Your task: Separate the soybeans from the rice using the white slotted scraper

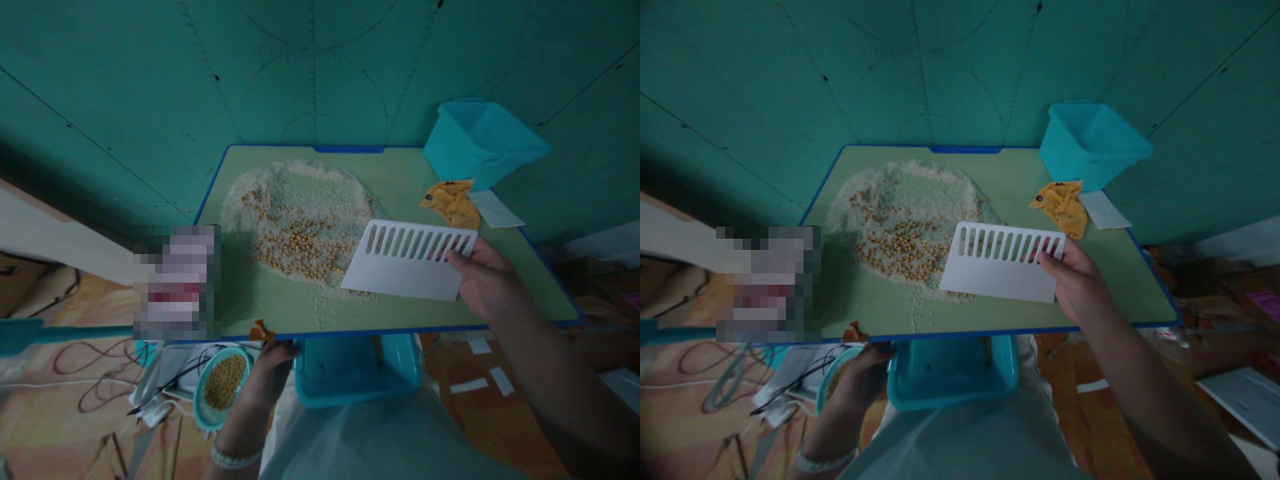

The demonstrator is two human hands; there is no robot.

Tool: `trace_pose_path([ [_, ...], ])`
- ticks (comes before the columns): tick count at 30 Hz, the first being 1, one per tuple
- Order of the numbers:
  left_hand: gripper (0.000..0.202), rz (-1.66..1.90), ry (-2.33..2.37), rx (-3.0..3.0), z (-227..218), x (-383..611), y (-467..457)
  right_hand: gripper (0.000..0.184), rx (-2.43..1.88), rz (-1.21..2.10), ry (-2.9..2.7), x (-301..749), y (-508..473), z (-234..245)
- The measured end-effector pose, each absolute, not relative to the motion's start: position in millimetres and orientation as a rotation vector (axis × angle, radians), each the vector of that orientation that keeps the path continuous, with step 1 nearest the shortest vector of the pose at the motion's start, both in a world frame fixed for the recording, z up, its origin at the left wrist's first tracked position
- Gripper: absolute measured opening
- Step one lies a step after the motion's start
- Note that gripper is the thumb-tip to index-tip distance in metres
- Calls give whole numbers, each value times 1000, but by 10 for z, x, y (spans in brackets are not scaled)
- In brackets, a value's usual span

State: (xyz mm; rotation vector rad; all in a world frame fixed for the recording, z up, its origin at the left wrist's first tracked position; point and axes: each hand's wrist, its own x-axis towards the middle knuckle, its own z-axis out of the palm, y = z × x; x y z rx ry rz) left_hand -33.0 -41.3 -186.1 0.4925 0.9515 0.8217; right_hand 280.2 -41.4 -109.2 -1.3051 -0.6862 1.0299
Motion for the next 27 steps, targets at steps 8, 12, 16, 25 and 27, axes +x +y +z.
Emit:
trace_pose_path([
  [8, 38, 828, 953, 501, -1821, -315, -419, 26, -1326, 1018, -676, 2781, -432, -1091],
  [12, 37, 846, 965, 505, -1808, -301, -409, 24, -1316, 1032, -678, 2745, -460, -1085],
  [16, 38, 828, 967, 502, -1821, -310, -416, 22, -1303, 1057, -677, 2728, -488, -1076],
  [25, 36, 814, 950, 521, -1794, -293, -402, 23, -1276, 1116, -704, 2775, -558, -1097],
  [27, 33, 811, 953, 519, -1790, -287, -399, 26, -1289, 1142, -696, 2791, -575, -1119],
])
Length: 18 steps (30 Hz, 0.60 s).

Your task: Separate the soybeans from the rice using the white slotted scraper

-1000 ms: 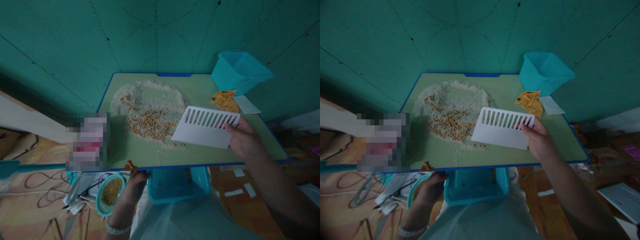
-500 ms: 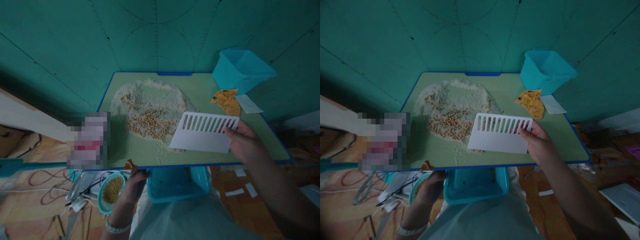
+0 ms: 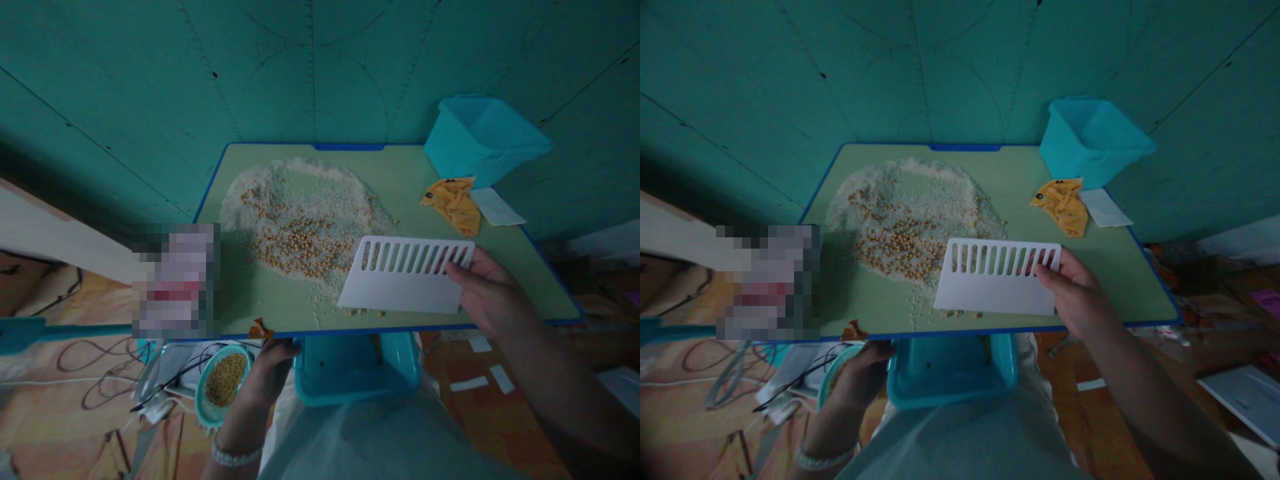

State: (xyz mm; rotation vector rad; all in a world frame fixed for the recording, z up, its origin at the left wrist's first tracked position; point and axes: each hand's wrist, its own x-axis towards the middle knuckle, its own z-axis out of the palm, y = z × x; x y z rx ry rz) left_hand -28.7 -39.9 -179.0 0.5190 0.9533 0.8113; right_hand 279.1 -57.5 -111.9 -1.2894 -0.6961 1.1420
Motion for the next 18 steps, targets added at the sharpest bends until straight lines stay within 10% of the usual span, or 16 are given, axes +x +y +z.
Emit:
trace_pose_path([
  [18, 29, 819, 1033, 466, -1819, -215, -402, 20, -1323, 1170, -667, 2702, -702, -1108],
])
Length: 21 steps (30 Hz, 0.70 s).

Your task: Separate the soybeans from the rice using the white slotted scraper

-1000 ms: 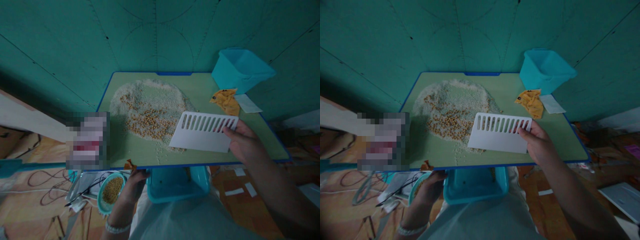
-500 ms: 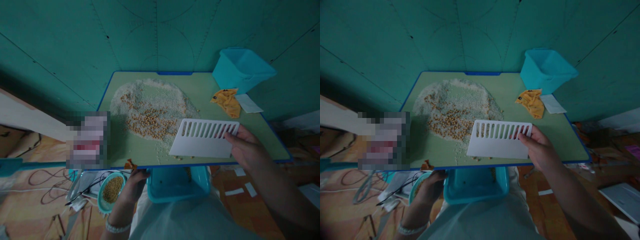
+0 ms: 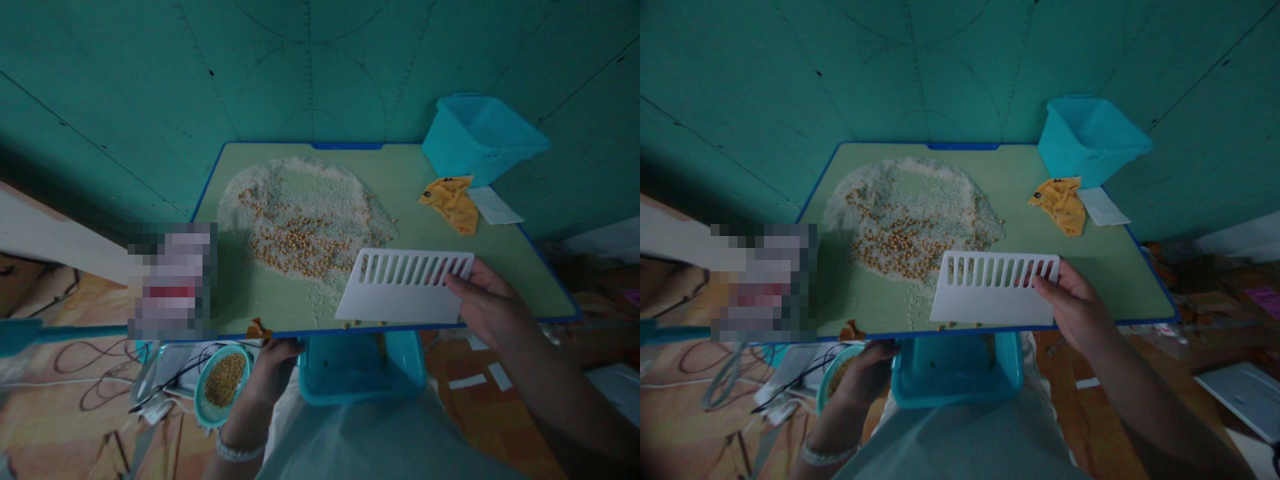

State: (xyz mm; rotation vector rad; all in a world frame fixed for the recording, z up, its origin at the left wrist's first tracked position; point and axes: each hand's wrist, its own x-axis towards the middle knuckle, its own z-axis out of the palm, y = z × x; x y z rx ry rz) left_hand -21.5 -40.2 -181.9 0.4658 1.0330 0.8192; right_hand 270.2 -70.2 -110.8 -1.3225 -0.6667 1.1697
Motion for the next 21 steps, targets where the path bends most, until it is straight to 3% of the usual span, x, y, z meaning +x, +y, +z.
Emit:
trace_pose_path([
  [9, 31, 836, 1005, 483, -1840, -199, -391, 21, -1387, 1143, -652, 2626, -850, -1086],
  [15, 33, 845, 1011, 472, -1859, -227, -398, 26, -1202, 875, -573, 2867, -478, -943],
  [21, 33, 840, 1021, 470, -1853, -261, -407, 19, -1196, 867, -606, 2961, -177, -1023],
])
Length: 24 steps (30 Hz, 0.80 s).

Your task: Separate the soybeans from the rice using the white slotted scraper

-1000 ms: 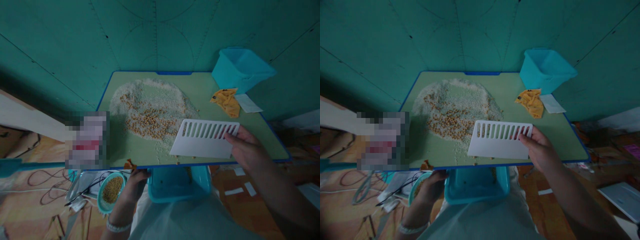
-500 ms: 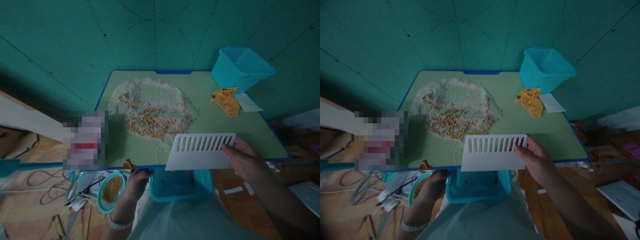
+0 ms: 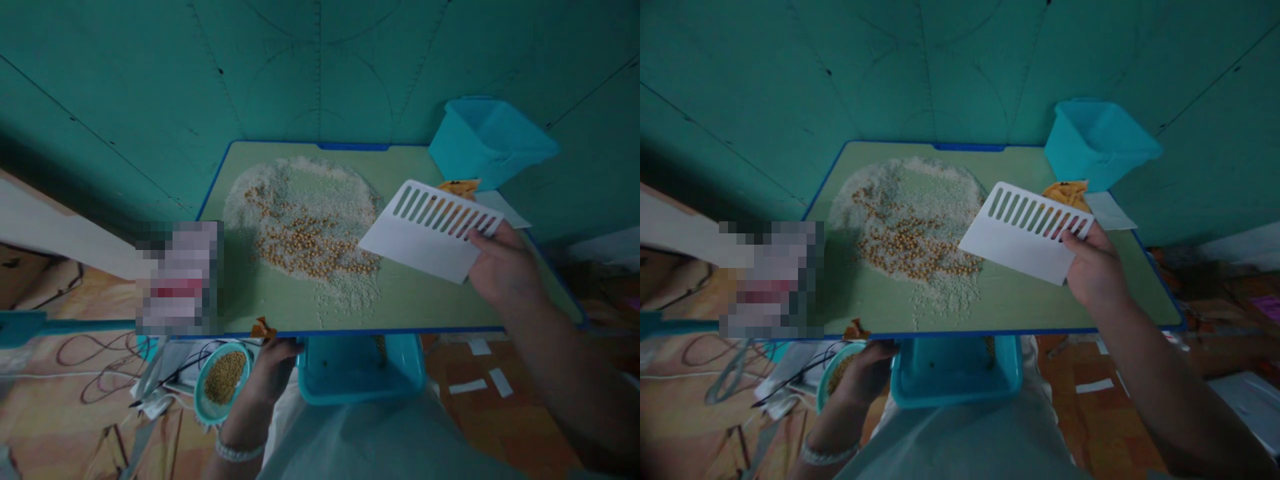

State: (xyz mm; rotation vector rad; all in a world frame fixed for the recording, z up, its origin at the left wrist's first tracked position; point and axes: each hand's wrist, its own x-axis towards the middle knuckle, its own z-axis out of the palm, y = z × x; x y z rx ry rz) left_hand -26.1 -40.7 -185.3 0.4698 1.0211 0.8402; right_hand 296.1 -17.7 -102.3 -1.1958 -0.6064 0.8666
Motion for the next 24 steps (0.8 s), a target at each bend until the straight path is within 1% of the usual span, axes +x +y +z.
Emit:
trace_pose_path([
  [5, 32, 861, 1030, 486, -1841, -295, -413, 21, -1236, 945, -627, 2855, -220, -1071],
  [12, 29, 858, 1067, 479, -1820, -264, -399, 19, -1248, 898, -647, 2888, -227, -1046],
  [17, 25, 866, 1062, 464, -1806, -253, -399, 16, -1284, 965, -653, 2876, -262, -1047],
  [21, 30, 843, 1048, 469, -1805, -273, -397, 21, -1290, 966, -636, 2859, -296, -1050],
  [24, 29, 854, 1057, 471, -1796, -269, -394, 21, -1303, 998, -619, 2834, -330, -1049],
])
